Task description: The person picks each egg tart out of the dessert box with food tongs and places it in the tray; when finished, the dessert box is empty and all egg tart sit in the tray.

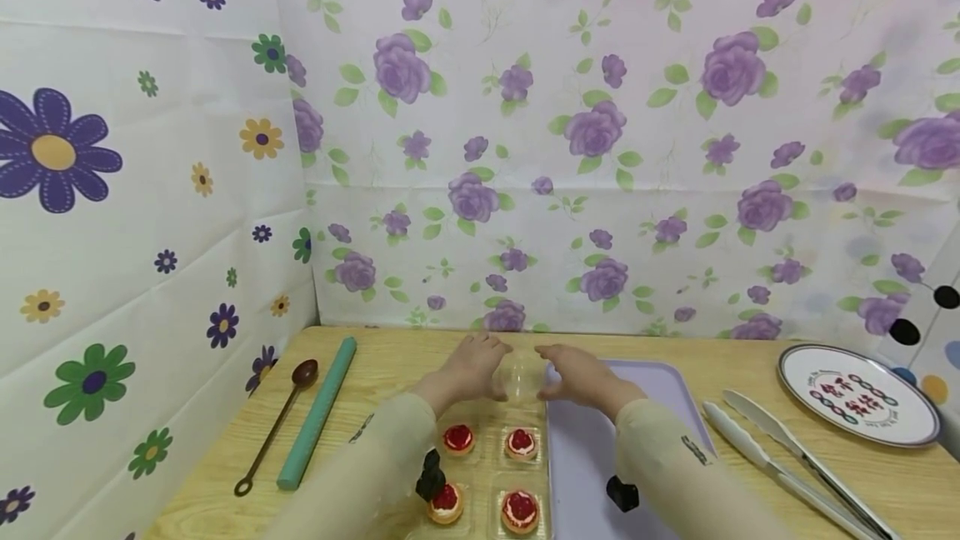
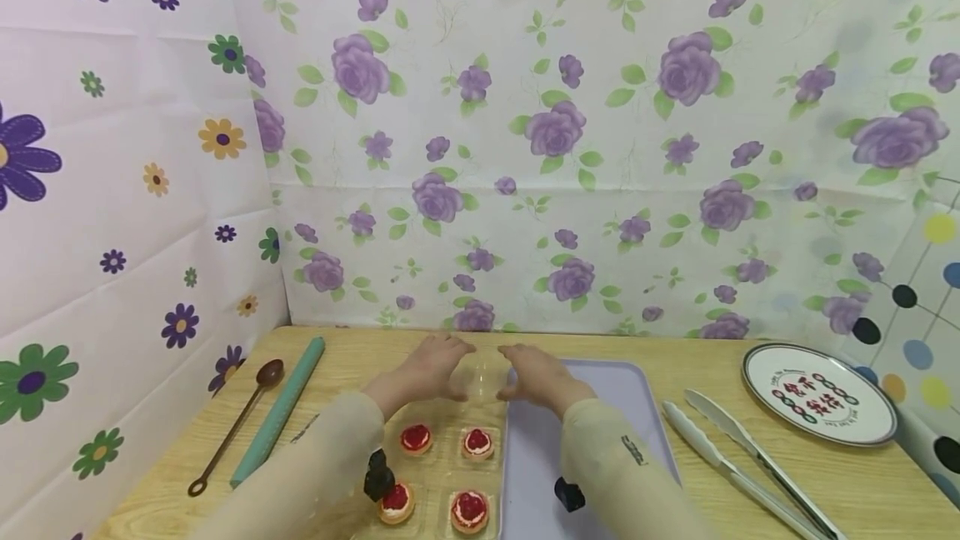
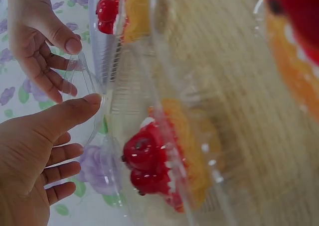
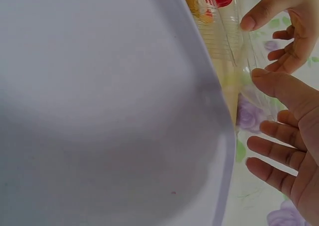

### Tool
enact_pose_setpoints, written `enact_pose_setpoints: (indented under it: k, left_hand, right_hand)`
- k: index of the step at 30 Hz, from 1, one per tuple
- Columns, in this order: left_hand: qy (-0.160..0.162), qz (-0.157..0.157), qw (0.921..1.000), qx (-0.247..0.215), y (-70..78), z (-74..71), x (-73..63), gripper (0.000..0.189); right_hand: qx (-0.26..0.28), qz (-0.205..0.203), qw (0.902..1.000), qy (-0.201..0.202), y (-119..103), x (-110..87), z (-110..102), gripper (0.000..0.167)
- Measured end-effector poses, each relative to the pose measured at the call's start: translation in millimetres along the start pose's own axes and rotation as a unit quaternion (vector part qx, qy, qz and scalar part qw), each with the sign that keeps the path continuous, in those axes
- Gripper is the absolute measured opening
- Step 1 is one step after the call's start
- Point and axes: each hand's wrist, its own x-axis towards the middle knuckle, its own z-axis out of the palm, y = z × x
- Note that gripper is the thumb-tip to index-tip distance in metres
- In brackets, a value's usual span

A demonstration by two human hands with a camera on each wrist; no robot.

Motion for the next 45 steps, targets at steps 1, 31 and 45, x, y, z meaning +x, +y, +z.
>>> enact_pose_setpoints:
  k: [1,31,45]
  left_hand:
    - [-0.003,-0.002,1.0000,-0.001,0.2,1.0,-0.5,0.073]
    - [-0.007,-0.009,0.9985,-0.053,-0.6,6.4,-8.4,0.067]
    - [0.050,0.004,0.9935,-0.103,-1.7,-27.3,-36.2,0.069]
  right_hand:
    - [-0.004,0.000,1.0000,-0.003,-0.1,0.1,1.2,0.074]
    - [0.019,0.016,0.9986,-0.046,9.7,-5.8,11.3,0.073]
    - [0.031,-0.005,0.9995,0.002,-5.5,-21.6,-13.6,0.075]
